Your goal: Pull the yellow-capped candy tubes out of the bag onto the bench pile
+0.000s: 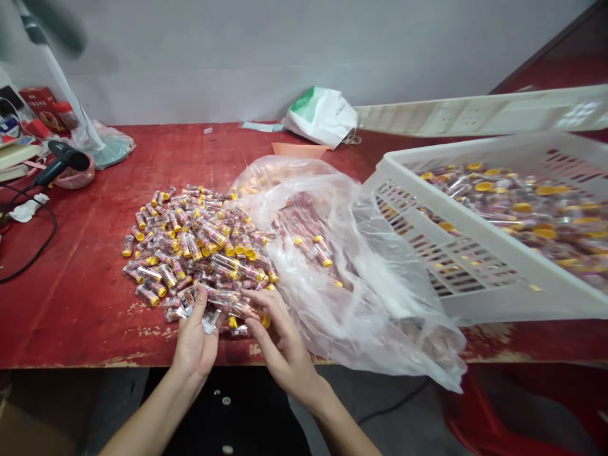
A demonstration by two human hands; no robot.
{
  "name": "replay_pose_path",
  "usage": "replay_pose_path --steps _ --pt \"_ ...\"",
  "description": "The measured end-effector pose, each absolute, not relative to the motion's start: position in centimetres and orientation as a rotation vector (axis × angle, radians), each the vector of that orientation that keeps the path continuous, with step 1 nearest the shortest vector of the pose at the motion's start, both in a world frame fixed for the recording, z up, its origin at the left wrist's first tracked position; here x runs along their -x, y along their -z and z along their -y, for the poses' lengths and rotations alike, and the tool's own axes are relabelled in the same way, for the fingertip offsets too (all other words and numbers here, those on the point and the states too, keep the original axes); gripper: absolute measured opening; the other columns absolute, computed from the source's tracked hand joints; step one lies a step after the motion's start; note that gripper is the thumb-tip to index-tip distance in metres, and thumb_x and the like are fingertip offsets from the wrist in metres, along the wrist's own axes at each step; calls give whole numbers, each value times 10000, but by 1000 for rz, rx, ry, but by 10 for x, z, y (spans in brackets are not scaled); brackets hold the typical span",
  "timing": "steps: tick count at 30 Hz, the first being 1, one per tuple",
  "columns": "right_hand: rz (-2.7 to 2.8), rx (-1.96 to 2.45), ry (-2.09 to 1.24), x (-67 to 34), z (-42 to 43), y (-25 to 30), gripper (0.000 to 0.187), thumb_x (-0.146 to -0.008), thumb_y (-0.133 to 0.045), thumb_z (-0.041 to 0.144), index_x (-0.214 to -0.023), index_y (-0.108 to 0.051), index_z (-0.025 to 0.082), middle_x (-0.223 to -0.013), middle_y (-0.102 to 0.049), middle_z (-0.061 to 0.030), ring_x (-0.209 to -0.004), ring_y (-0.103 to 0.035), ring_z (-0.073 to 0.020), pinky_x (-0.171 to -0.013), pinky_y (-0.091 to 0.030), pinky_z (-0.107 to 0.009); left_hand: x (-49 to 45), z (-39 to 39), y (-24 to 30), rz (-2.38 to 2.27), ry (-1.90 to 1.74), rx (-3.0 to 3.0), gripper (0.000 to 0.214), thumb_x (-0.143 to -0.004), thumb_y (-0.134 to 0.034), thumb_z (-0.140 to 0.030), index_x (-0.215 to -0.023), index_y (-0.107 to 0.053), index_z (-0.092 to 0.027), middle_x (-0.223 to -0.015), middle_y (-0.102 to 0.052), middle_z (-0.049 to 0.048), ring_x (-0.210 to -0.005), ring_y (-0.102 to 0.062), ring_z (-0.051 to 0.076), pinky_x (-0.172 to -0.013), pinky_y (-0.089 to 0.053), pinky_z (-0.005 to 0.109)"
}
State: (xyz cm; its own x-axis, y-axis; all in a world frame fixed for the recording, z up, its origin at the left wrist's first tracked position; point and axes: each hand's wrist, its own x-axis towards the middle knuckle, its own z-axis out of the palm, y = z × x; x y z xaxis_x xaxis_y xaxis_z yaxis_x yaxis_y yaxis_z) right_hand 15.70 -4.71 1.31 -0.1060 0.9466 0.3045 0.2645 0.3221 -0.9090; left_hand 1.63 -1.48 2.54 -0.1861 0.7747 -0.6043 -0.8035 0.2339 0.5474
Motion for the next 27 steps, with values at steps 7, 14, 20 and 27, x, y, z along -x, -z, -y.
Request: replay_pose_path --steps 7,14,20,27 --pt "1703 1012 -512 -163 52 -13 336 -872 -631 38 -1154 -595 217 -1048 -586 -71 -1000 -603 -181 -879 -527 -312 -18 22 -19 -986 -1314 -85 283 -740 -803 -303 -956 -692 -157 -950 -738 62 -857 -702 183 -806 -603 323" --pt "1769 932 -244 -170 54 -15 569 -819 -665 -40 -1313 -616 238 -1110 -631 -86 -1001 -646 -172 -835 -566 -266 -25 26 -21 -954 -1312 -159 408 -724 -819 -291 -1084 -657 -188 -1078 -729 74 -1012 -689 235 -861 -586 374" --pt "1826 1013 -675 -178 62 -21 594 -944 -436 29 -1492 -417 259 -1401 -534 -130 -1321 -517 -239 -1084 -476 -420 -22 28 -19 -1003 -1326 -200 500 -668 -857 -232 -1122 -650 -214 -1036 -743 49 -970 -701 211 -851 -577 352" --pt "1727 968 -730 -171 53 -18 582 -922 -497 27 -1432 -506 308 -1351 -620 -91 -1250 -596 -229 -1042 -515 -405 -24 29 -19 -1007 -1317 -334 418 -615 -881 -206 -995 -709 -188 -966 -760 49 -959 -706 210 -913 -536 344"
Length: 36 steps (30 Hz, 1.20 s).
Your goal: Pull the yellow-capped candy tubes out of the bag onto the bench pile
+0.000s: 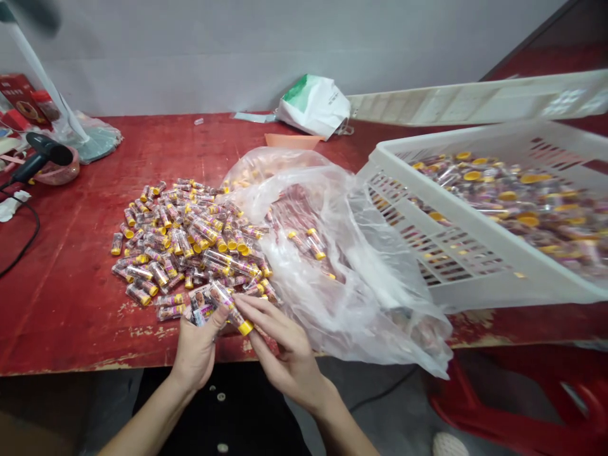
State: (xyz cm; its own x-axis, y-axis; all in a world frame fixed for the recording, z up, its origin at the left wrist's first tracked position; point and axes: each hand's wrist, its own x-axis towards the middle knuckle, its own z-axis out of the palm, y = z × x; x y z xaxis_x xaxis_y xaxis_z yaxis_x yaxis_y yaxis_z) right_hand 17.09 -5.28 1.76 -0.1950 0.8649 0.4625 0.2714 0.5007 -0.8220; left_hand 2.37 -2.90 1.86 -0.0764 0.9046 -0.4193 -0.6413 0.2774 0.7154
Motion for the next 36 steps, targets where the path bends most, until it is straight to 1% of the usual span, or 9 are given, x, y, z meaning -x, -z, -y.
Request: replay_pose_path --steps 3,6,13,17,20,24,27,32,36 --pt "1590 978 -696 -163 48 -15 497 -904 -555 14 -1280 -657 323 -1174 -714 -69 -1065 -690 -200 -901 -577 -339 -27 32 -19 -1016 -1297 -371 356 -615 -882 -232 -926 -721 -171 -939 -763 58 -924 -706 203 -919 -530 345" --pt "1501 995 -649 -157 46 -12 469 -879 -604 5 -1196 -711 334 -1081 -749 -50 -976 -710 -191 -847 -574 -330 -28 34 -18 -1017 -1297 -390 378 -624 -878 -245 -963 -724 -178 -970 -763 59 -947 -701 202 -936 -521 347" --pt "1390 1033 -699 -151 34 -2 381 -883 -622 56 -1120 -748 326 -1061 -763 -39 -982 -707 -201 -864 -565 -359 -23 21 -14 -981 -1296 -371 476 -691 -837 -244 -1135 -670 -205 -1001 -756 67 -979 -704 225 -893 -552 370" --pt "1249 1090 -775 -143 -3 2 275 -892 -608 125 -1060 -769 272 -1057 -761 -51 -997 -704 -207 -902 -564 -377 -13 11 -12 -964 -1333 -292 426 -818 -718 -361 -1206 -622 -214 -1036 -748 99 -926 -725 236 -834 -583 398" --pt "1182 1075 -676 -132 -48 1 223 -889 -606 170 -1024 -771 238 -1039 -758 -60 -997 -696 -203 -924 -549 -377 -7 7 -10 -1002 -1362 -247 406 -877 -637 -392 -1228 -603 -192 -1013 -749 124 -903 -734 243 -843 -584 426" --pt "1329 1196 -551 -131 -95 1 256 -920 -549 236 -1092 -737 214 -1119 -736 -79 -1036 -675 -197 -856 -562 -334 -1 7 -10 -1027 -1392 -238 348 -874 -656 -287 -1207 -611 -192 -1004 -754 116 -942 -729 232 -890 -572 434" --pt "1464 1397 -539 -167 -104 1 290 -905 -566 243 -1159 -704 226 -1177 -717 -68 -1020 -670 -186 -855 -547 -316 8 6 -10 -1112 -1361 -190 200 -875 -640 -177 -1073 -654 -153 -924 -759 100 -879 -737 210 -864 -590 405" --pt "1353 1859 -465 -270 -94 5 130 -797 -644 150 -903 -717 137 -935 -720 -149 -1024 -637 -274 -910 -465 -389 11 2 -9 -1109 -1280 -138 150 -847 -638 -62 -964 -682 -146 -910 -761 75 -813 -737 173 -803 -614 339" --pt "1261 2015 -519 -312 -95 16 57 -743 -657 113 -795 -651 136 -786 -650 -131 -951 -617 -293 -865 -441 -402 -5 3 -14 -1046 -1261 -42 172 -807 -654 5 -899 -704 -131 -911 -765 75 -835 -736 170 -814 -609 308"
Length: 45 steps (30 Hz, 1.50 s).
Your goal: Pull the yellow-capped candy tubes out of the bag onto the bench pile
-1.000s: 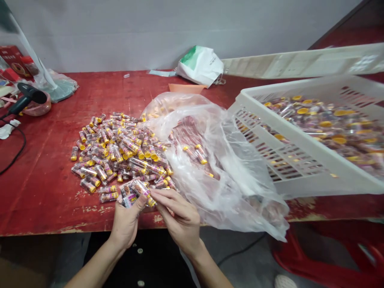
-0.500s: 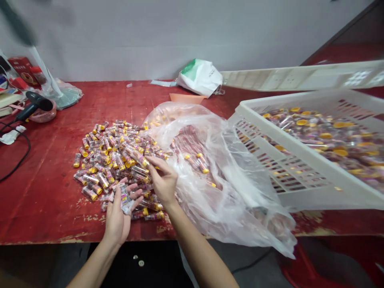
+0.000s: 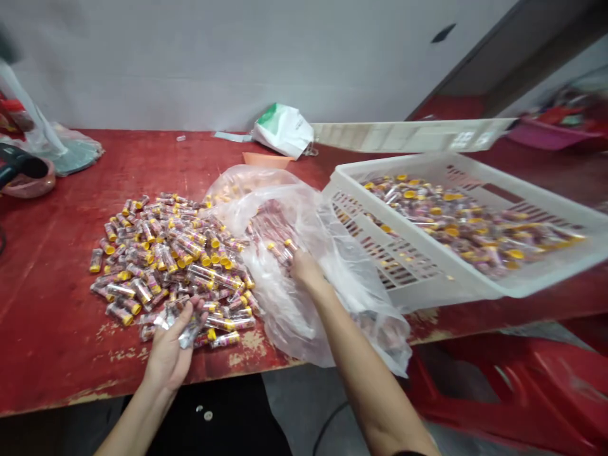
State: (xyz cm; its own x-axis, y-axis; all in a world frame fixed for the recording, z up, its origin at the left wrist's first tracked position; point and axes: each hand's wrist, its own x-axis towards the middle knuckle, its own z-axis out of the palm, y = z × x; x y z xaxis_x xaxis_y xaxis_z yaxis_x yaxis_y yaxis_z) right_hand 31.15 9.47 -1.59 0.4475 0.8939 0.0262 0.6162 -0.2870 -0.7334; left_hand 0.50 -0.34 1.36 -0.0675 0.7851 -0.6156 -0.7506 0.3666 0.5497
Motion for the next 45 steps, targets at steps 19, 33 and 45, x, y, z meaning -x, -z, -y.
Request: replay_pose_path --steps 19,33,45 --pt "1364 1217 -835 -140 8 -10 163 -912 -601 261 -787 -689 206 -777 -657 -27 -758 -618 -168 -719 -487 -291 -29 14 -18 -987 -1532 -115 331 -691 -800 -62 -981 -713 -196 -1018 -760 34 -1062 -675 192 -971 -500 321" --pt "1302 1207 -615 -129 13 -3 114 -912 -602 173 -873 -705 204 -819 -650 -25 -793 -622 -159 -732 -489 -281 -34 22 -9 -1014 -1507 -245 437 -531 -924 -268 -870 -661 -182 -843 -726 8 -868 -689 181 -851 -534 332" --pt "1186 1194 -869 -126 16 -1 156 -913 -616 339 -837 -609 203 -742 -514 23 -663 -512 -119 -641 -447 -240 -36 25 -15 -1054 -1471 -173 439 -587 -898 -277 -957 -682 -181 -976 -745 45 -970 -694 215 -862 -545 332"
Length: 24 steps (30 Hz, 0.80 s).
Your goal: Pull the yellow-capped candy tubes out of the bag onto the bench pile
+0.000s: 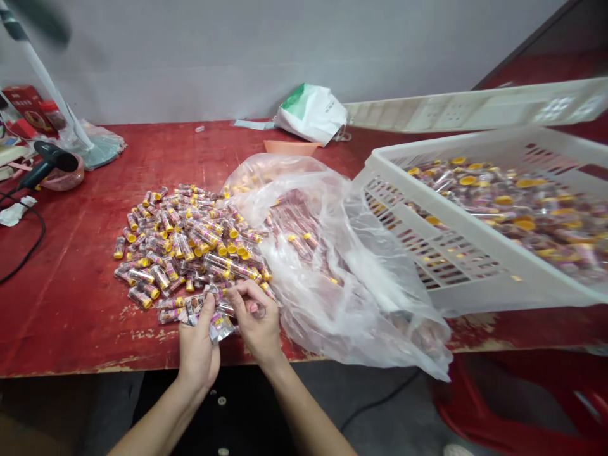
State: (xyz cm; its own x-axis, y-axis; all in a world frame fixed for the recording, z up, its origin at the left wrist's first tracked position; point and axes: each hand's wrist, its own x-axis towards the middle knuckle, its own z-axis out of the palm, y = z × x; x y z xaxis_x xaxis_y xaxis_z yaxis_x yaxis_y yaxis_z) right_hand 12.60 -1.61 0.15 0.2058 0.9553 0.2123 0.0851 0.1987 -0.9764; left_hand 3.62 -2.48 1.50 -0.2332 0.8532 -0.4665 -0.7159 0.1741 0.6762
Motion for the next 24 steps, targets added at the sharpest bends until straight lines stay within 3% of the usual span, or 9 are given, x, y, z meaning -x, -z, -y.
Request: replay_pose_path --steps 3,7,13,19,24 --pt "1291 1194 -1008 -143 24 -10 286 -932 -579 340 -1193 -512 243 -926 -549 -10 -780 -572 -137 -722 -512 -257 -30 21 -16 -1052 -1457 -160 436 -612 -884 -260 -991 -683 -185 -1011 -745 53 -1000 -689 223 -845 -554 327" --pt "1673 1247 -713 -167 35 -18 332 -990 -436 181 -1312 -486 245 -1156 -555 -98 -1108 -562 -209 -973 -477 -368 -24 19 -16 -1056 -1441 -157 422 -642 -868 -264 -1017 -685 -201 -1011 -745 42 -973 -697 208 -805 -564 307" --pt "1791 1096 -385 -177 37 -10 419 -913 -525 25 -1265 -515 253 -1073 -627 -77 -1015 -627 -195 -879 -540 -317 -25 21 -19 -1022 -1420 -131 389 -658 -857 -238 -1006 -689 -199 -1025 -746 36 -969 -698 198 -818 -567 299" --pt "1827 1082 -221 -187 43 -7 577 -878 -525 -50 -1348 -553 284 -1191 -568 -113 -1107 -608 -216 -897 -556 -353 -20 19 -24 -1008 -1282 -150 315 -658 -851 -203 -931 -701 -154 -953 -753 49 -901 -707 194 -793 -569 282" --pt "1886 1090 -310 -195 45 -14 632 -897 -504 -43 -1425 -502 304 -1234 -550 -124 -1149 -602 -216 -898 -566 -346 -11 19 -22 -1039 -1172 -238 287 -666 -852 -235 -882 -683 -153 -820 -733 7 -620 -645 93 -537 -508 181"
